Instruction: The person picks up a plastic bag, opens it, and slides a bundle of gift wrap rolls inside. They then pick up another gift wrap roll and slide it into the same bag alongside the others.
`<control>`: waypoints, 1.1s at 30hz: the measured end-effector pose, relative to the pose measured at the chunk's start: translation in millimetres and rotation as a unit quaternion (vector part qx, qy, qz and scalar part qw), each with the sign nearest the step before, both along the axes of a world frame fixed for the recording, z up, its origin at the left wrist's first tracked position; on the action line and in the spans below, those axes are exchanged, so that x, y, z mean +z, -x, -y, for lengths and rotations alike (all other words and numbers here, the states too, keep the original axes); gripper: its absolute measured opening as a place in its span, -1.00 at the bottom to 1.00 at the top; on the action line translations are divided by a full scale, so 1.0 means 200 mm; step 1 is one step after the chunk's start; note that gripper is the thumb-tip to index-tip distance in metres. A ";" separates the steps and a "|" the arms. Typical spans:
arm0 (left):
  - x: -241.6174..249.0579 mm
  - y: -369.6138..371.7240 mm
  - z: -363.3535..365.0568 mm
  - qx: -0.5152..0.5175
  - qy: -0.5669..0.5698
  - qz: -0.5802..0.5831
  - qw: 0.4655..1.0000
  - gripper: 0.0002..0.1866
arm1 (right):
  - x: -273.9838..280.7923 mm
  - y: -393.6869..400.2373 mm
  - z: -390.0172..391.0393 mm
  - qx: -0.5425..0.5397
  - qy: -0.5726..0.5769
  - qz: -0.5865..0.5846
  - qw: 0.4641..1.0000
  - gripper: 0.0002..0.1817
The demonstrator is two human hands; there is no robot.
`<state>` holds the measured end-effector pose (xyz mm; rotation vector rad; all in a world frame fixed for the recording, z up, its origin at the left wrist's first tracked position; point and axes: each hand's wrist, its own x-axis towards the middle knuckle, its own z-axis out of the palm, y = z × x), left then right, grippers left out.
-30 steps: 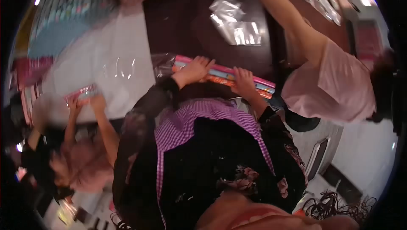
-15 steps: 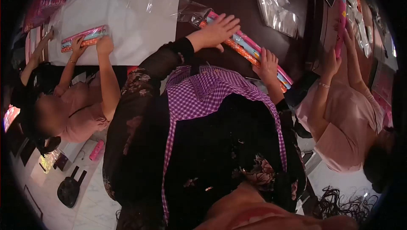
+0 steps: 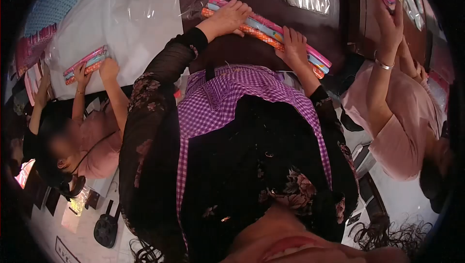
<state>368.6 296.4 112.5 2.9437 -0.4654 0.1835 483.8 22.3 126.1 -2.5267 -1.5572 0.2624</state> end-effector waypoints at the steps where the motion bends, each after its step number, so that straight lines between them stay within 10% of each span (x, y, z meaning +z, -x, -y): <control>1: 0.01 -0.01 0.01 0.005 -0.001 -0.019 1.000 -0.13 | -0.01 0.00 -0.02 0.011 -0.018 0.013 1.000 -0.05; 16: 0.07 -0.05 0.10 0.040 -0.014 0.008 0.999 -0.08 | 0.05 0.01 -0.27 0.030 -0.009 -0.033 0.999 0.01; 23: 0.02 -0.03 0.10 0.049 0.006 0.063 0.997 -0.08 | 0.06 -0.15 0.28 -0.009 -0.026 -0.043 0.999 0.12; 26: 0.09 -0.08 0.14 0.044 0.005 -0.114 0.993 -0.08 | 0.11 -0.10 0.35 -0.062 0.015 -0.066 0.996 0.08; 33: 0.00 -0.02 0.15 0.024 -0.003 0.050 0.998 -0.01 | -0.14 -0.05 0.46 -0.043 -0.026 0.076 0.996 0.00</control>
